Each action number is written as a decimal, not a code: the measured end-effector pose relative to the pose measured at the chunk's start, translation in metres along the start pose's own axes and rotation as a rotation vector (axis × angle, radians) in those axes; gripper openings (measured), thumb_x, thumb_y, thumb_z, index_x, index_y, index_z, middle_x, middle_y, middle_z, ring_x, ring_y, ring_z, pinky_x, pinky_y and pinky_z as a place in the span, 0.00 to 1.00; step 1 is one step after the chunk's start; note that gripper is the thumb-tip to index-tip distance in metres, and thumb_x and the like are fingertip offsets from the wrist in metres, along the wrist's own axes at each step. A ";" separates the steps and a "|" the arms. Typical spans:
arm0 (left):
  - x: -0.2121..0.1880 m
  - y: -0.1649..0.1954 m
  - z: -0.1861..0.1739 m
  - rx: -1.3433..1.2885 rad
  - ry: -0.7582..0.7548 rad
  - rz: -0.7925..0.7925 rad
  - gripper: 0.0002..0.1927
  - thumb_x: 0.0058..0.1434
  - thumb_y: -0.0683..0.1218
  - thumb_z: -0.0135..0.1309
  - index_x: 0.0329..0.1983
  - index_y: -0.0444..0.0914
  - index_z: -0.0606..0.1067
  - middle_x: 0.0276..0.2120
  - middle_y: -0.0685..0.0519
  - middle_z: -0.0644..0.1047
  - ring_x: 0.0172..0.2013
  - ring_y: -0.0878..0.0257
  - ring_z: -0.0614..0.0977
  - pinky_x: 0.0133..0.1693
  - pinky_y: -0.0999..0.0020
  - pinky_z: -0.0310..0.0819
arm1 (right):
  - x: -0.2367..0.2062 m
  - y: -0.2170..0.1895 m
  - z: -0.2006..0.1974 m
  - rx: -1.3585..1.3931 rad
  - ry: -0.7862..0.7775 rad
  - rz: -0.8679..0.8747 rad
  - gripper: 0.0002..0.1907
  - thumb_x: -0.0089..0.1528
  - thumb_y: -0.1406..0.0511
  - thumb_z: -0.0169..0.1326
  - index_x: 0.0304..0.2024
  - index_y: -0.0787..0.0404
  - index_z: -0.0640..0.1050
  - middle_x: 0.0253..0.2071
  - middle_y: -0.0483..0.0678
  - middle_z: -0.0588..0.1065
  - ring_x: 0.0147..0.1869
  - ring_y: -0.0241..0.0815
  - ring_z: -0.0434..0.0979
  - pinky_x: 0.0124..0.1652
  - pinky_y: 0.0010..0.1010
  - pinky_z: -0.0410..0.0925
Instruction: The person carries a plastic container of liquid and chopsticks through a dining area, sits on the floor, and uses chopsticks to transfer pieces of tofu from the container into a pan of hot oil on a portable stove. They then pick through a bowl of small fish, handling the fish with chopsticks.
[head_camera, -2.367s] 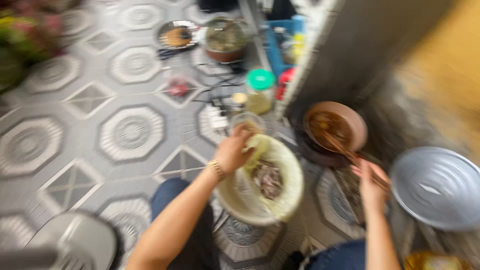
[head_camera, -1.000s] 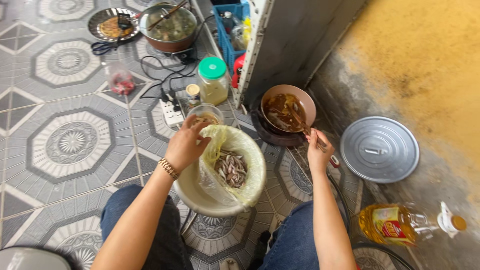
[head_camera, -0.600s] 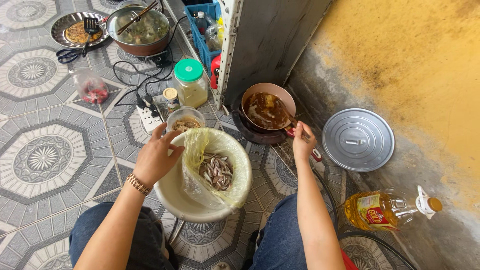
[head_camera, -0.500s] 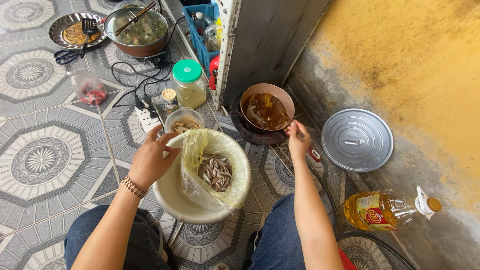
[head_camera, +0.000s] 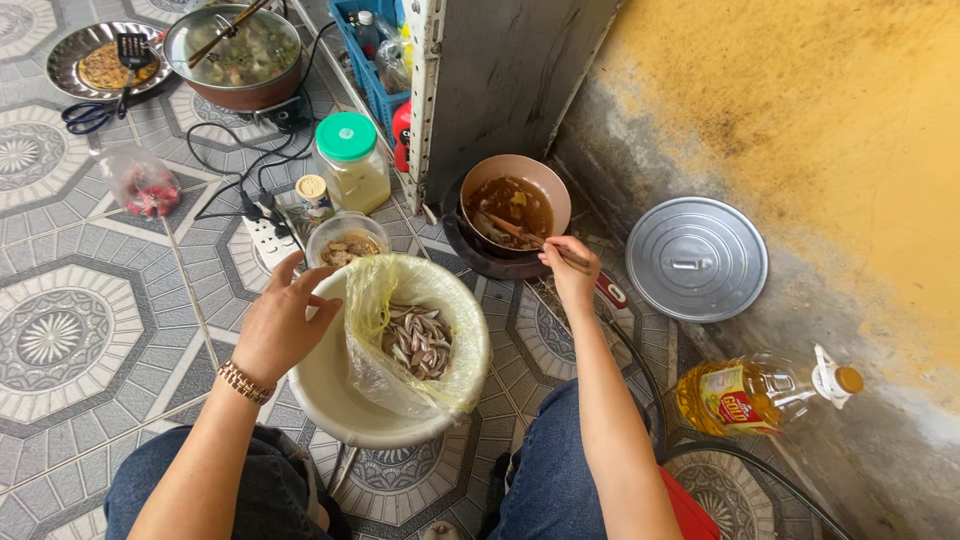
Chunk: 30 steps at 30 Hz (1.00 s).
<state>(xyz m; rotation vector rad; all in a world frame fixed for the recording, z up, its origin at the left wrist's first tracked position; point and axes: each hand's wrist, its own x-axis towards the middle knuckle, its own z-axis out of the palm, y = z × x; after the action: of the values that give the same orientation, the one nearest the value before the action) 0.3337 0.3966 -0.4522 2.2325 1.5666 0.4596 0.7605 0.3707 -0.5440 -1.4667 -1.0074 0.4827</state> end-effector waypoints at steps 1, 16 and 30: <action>0.000 0.001 0.000 0.000 -0.012 -0.002 0.25 0.59 0.54 0.59 0.61 0.49 0.75 0.63 0.47 0.72 0.48 0.52 0.84 0.49 0.53 0.78 | -0.001 0.001 -0.004 -0.018 0.021 -0.012 0.07 0.65 0.69 0.58 0.43 0.68 0.82 0.36 0.51 0.83 0.39 0.40 0.86 0.39 0.27 0.80; -0.001 -0.006 0.004 0.020 0.008 0.031 0.26 0.59 0.53 0.59 0.62 0.50 0.75 0.63 0.47 0.73 0.50 0.52 0.83 0.49 0.53 0.79 | 0.007 0.007 -0.012 -0.175 0.163 -0.191 0.10 0.68 0.66 0.58 0.47 0.67 0.82 0.38 0.52 0.83 0.41 0.40 0.85 0.42 0.26 0.76; -0.010 -0.035 0.036 0.339 -0.470 -0.078 0.30 0.63 0.58 0.55 0.69 0.56 0.67 0.57 0.56 0.77 0.52 0.57 0.83 0.54 0.57 0.79 | -0.009 0.014 -0.051 -0.120 0.210 -0.266 0.09 0.68 0.66 0.58 0.42 0.68 0.81 0.35 0.51 0.82 0.38 0.38 0.86 0.37 0.25 0.76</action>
<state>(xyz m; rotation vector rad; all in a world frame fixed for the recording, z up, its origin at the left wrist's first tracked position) 0.3183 0.3940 -0.5015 2.2782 1.5453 -0.3603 0.8000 0.3353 -0.5504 -1.4290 -1.0570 0.0756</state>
